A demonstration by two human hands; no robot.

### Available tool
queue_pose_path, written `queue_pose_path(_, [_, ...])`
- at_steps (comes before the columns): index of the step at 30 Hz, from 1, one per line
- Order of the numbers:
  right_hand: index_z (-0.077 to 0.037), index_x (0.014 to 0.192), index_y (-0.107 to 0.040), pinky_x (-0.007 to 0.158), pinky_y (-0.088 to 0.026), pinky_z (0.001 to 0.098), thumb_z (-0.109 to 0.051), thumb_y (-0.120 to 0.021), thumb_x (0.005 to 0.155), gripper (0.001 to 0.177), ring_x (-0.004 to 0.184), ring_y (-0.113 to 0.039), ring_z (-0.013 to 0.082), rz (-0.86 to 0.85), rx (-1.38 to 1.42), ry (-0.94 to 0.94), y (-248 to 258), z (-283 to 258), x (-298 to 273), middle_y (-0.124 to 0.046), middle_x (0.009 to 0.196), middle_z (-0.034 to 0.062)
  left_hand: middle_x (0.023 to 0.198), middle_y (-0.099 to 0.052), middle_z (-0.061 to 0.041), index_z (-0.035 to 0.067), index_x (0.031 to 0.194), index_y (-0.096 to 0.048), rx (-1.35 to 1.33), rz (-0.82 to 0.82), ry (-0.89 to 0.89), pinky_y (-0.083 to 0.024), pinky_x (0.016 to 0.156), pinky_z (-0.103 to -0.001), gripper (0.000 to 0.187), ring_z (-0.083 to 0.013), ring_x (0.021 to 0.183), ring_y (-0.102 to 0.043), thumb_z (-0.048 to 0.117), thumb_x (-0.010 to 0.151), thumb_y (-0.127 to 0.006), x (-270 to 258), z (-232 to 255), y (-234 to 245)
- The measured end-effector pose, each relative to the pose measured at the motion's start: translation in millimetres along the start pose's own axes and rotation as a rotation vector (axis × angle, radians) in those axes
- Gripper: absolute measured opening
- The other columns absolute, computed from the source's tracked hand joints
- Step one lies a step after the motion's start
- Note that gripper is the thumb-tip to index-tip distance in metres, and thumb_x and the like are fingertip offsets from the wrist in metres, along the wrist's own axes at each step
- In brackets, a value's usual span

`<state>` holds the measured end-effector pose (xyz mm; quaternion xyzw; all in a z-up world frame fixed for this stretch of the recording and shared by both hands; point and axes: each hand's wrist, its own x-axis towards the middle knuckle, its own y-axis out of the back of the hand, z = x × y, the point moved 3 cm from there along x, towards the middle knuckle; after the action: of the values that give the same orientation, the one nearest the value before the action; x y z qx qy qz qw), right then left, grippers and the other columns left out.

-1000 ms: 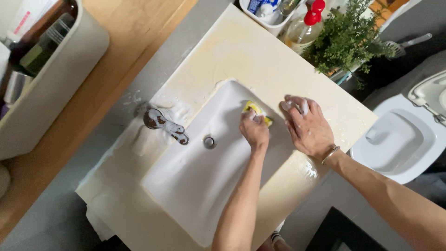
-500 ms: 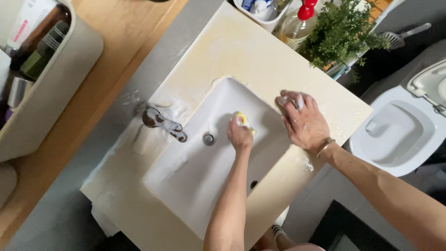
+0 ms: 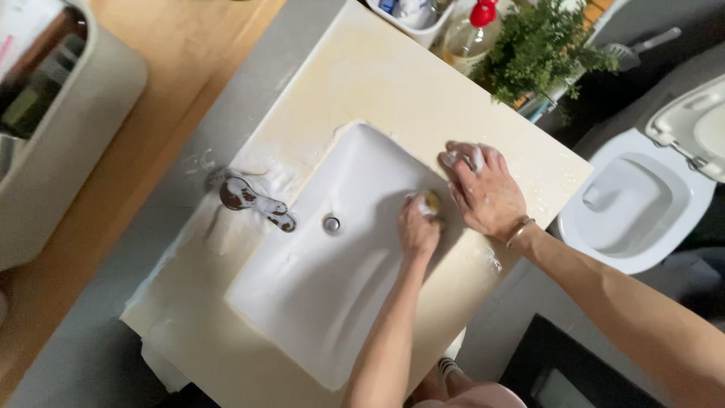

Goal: The person scrubs the surface and the interior of a bathroom sink and faucet using a yellow sponge and white cleaning foam, rinsing the sponge under the tap several times.

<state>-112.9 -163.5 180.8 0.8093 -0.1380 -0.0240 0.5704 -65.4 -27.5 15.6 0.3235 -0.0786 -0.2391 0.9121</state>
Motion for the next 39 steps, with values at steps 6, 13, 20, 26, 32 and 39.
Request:
queue_pose_path(6, [-0.006,0.133,-0.054,0.112,-0.038,0.0498,-0.017,-0.058,0.093,0.042,0.129,-0.045,0.0385,0.009,0.038,0.005,3,-3,2,-0.048,0.144,0.0147,0.127,-0.059,-0.014,0.008,0.122,-0.064,-0.167,-0.11,0.328,-0.059,0.088,-0.037,0.045,-0.0313,0.112,-0.065,-0.013,0.082,-0.058,24,-31,26])
queue_pose_path(13, [-0.005,0.132,-0.054,0.111,-0.037,0.051,-0.017,-0.059,0.092,0.042,0.128,-0.045,0.0393,0.008,0.037,0.003,2,-2,-1,-0.049,0.145,0.0143,0.124,-0.068,-0.015,0.007,0.114,-0.069,0.049,-0.325,-0.218,-0.049,0.103,-0.047,0.043,-0.0371,0.117,-0.065,-0.012,0.076,-0.068,2,-24,49])
queue_pose_path(20, [-0.007,0.133,-0.056,0.109,-0.037,0.051,-0.02,-0.061,0.092,0.043,0.127,-0.045,0.0396,-0.034,-0.013,-0.044,-5,3,-5,-0.049,0.142,0.0156,0.121,-0.062,-0.021,0.001,0.115,-0.062,-0.283,-0.088,-0.076,-0.049,0.1,-0.048,0.04,-0.0408,0.114,-0.061,-0.014,0.077,-0.063,4,1,3])
queue_pose_path(26, [-0.006,0.132,-0.055,0.111,-0.036,0.0512,-0.019,-0.058,0.093,0.041,0.129,-0.045,0.0399,0.014,0.028,0.025,-1,0,4,-0.049,0.144,0.0159,0.112,-0.068,-0.02,0.002,0.11,-0.061,-0.258,-0.16,-0.102,-0.052,0.094,-0.048,0.04,-0.0424,0.106,-0.065,-0.013,0.074,-0.058,32,16,19])
queue_pose_path(32, [-0.006,0.134,-0.056,0.111,-0.035,0.0522,-0.02,-0.057,0.097,0.04,0.128,-0.044,0.0404,-0.04,-0.012,-0.032,-9,2,0,-0.048,0.143,0.0167,0.115,-0.07,-0.021,0.004,0.118,-0.063,-0.368,-0.401,0.163,-0.052,0.098,-0.046,0.034,-0.0398,0.113,-0.066,-0.005,0.086,-0.056,-6,34,2])
queue_pose_path(39, [-0.008,0.138,-0.056,0.111,-0.034,0.0517,-0.019,-0.057,0.096,0.043,0.128,-0.045,0.0367,-0.039,-0.039,-0.034,-5,-6,6,-0.049,0.143,0.0142,0.14,-0.062,-0.015,0.007,0.134,-0.062,0.1,-0.555,0.063,-0.044,0.111,-0.045,0.055,-0.0351,0.129,-0.056,-0.009,0.081,-0.057,-34,-24,39])
